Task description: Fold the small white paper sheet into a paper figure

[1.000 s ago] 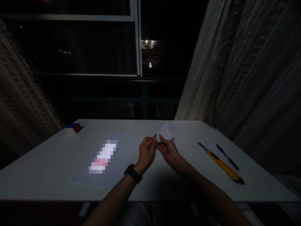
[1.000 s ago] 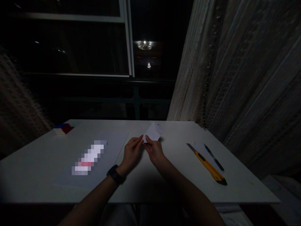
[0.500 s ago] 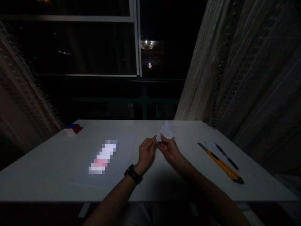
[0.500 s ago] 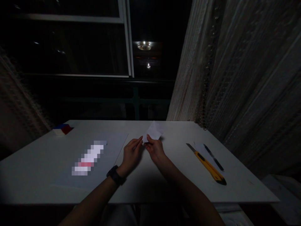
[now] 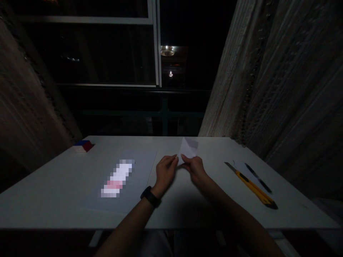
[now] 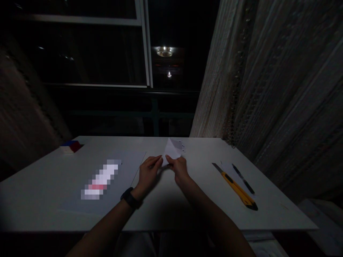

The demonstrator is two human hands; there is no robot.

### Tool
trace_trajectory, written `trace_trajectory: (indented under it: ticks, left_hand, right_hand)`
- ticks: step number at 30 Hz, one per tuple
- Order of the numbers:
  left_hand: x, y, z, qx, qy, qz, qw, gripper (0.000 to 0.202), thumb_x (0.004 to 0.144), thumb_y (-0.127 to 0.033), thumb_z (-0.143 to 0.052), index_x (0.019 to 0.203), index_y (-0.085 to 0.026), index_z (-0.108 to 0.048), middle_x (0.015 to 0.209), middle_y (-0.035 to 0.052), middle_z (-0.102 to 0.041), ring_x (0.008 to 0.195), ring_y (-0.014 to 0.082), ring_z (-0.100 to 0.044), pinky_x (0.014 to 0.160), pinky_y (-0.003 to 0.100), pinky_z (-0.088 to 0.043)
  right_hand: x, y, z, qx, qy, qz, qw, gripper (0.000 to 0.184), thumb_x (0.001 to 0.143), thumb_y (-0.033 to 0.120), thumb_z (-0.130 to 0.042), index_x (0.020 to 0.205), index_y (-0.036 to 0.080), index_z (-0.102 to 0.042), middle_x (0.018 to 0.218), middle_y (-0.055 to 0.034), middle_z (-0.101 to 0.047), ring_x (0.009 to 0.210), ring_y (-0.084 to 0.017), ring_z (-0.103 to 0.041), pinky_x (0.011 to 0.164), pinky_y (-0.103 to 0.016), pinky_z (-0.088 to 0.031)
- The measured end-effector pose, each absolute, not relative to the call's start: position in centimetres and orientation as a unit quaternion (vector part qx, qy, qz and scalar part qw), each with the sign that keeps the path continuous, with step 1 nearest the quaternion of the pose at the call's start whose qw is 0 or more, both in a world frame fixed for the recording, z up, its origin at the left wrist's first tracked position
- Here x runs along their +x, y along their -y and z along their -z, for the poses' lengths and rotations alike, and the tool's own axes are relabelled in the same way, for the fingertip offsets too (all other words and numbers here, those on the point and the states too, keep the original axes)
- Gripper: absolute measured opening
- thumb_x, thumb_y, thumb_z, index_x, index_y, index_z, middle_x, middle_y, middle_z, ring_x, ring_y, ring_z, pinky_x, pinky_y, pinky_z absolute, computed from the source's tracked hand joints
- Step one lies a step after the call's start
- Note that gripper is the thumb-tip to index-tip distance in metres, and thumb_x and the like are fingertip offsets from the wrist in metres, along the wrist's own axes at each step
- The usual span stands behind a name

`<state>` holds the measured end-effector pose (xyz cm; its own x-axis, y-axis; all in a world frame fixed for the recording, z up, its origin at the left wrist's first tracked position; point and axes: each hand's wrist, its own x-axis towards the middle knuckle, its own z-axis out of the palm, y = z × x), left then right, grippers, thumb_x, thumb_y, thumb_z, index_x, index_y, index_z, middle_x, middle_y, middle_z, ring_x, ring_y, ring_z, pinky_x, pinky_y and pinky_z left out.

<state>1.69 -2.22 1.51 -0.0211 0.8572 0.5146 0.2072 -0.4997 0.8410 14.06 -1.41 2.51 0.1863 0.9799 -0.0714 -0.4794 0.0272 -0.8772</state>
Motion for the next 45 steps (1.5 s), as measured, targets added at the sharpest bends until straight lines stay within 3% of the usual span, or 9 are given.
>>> trace_trajectory:
  ticks: [8,17,24,34,45]
  left_hand:
    - [1.0,0.9,-1.4,0.494,-0.419,-0.581,0.492,0.031,0.060,-0.039,-0.071,0.075,-0.012,-0.071,0.073,0.0092,-0.068,0.065,0.0161,-0.058,0.059,0.026,-0.042]
    - [0.9,0.7,-1.6,0.514,-0.459,-0.584,0.429,0.028,0.059,-0.039,-0.070,0.064,-0.012,-0.069,0.058,0.0041,-0.063,0.054,0.0127,-0.052,0.053,0.024,-0.039]
    - [0.3,0.2,-1.2,0.449,-0.471,-0.628,0.427,0.031,0.057,-0.041,-0.071,0.063,-0.011,-0.067,0.050,0.0003,-0.056,0.047,0.0091,-0.045,0.046,0.022,-0.035]
    - [0.2,-0.1,-0.6,0.452,-0.472,-0.636,0.410,0.033,0.059,-0.043,-0.069,0.066,-0.011,-0.068,0.053,0.0013,-0.057,0.048,0.0095,-0.046,0.048,0.022,-0.036]
    - [0.3,0.0,-1.0,0.451,-0.487,-0.636,0.393,0.033,0.058,-0.042,-0.070,0.067,-0.011,-0.069,0.059,0.0033,-0.062,0.053,0.0111,-0.050,0.050,0.022,-0.037]
  right_hand:
    - [13.5,1.3,-2.2,-0.446,0.374,-0.544,0.605,0.032,0.046,0.019,-0.078,0.074,0.011,-0.066,0.071,-0.0055,-0.067,0.063,-0.019,-0.062,0.057,-0.030,-0.052]
    - [13.6,1.2,-1.7,-0.468,0.384,-0.570,0.556,0.032,0.049,0.027,-0.078,0.075,0.012,-0.067,0.069,-0.0058,-0.067,0.061,-0.017,-0.061,0.054,-0.027,-0.048]
    - [12.2,1.5,-0.9,-0.487,0.468,-0.543,0.499,0.033,0.046,0.036,-0.078,0.044,0.013,-0.055,0.043,-0.0003,-0.056,0.042,-0.008,-0.046,0.047,-0.023,-0.037]
    - [12.1,1.5,-0.7,-0.470,0.455,-0.566,0.502,0.032,0.038,0.030,-0.081,0.056,0.013,-0.061,0.049,-0.0008,-0.060,0.045,-0.009,-0.050,0.049,-0.023,-0.036]
    - [12.3,1.3,-0.9,-0.474,0.450,-0.566,0.503,0.031,0.036,0.028,-0.081,0.053,0.013,-0.060,0.048,-0.0017,-0.061,0.043,-0.009,-0.050,0.047,-0.024,-0.035]
